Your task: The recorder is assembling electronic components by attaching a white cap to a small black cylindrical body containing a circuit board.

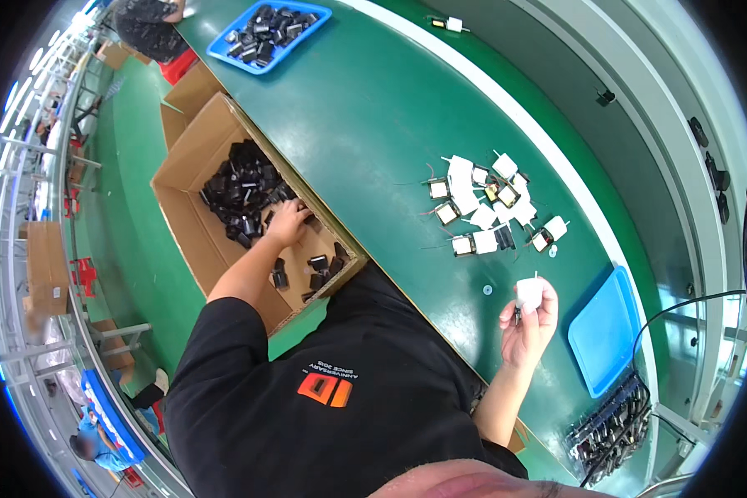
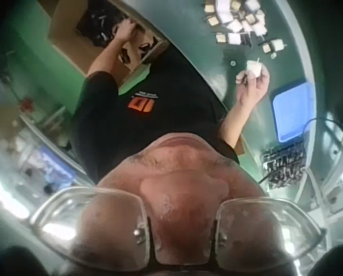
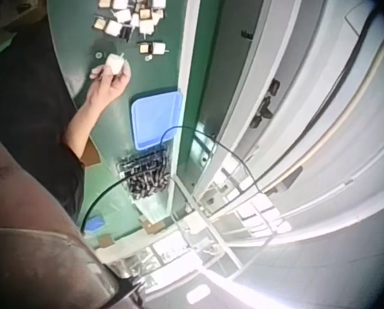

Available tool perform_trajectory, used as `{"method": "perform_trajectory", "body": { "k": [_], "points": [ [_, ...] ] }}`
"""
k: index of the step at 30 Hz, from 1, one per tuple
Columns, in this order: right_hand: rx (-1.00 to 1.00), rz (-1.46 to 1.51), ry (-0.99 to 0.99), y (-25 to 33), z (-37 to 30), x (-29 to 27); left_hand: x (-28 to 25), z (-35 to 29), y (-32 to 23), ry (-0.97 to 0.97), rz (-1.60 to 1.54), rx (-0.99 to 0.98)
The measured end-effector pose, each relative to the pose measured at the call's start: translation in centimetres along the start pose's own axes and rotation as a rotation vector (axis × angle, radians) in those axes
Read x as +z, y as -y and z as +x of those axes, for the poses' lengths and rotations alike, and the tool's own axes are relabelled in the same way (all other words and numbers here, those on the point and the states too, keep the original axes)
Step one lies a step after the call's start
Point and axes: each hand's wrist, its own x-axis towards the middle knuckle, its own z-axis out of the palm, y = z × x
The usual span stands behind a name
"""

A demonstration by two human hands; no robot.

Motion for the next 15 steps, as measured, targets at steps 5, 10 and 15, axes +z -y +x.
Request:
{"method": "perform_trajectory", "body": {
  "k": [5,10,15],
  "points": [
    [-0.109,0.08,0.042,0.2,-0.2,0.4,-6.1,-0.3,-2.8,0.009,-0.172,-0.164],
    [-0.115,0.175,0.001,0.7,-0.9,-2.1,-16.4,-2.3,-8.5,-0.584,-0.894,-0.382],
    [-0.151,0.198,0.079,1.0,-0.6,-1.3,-23.4,-1.7,-18.9,-0.55,-1.227,0.239]
  ]
}}
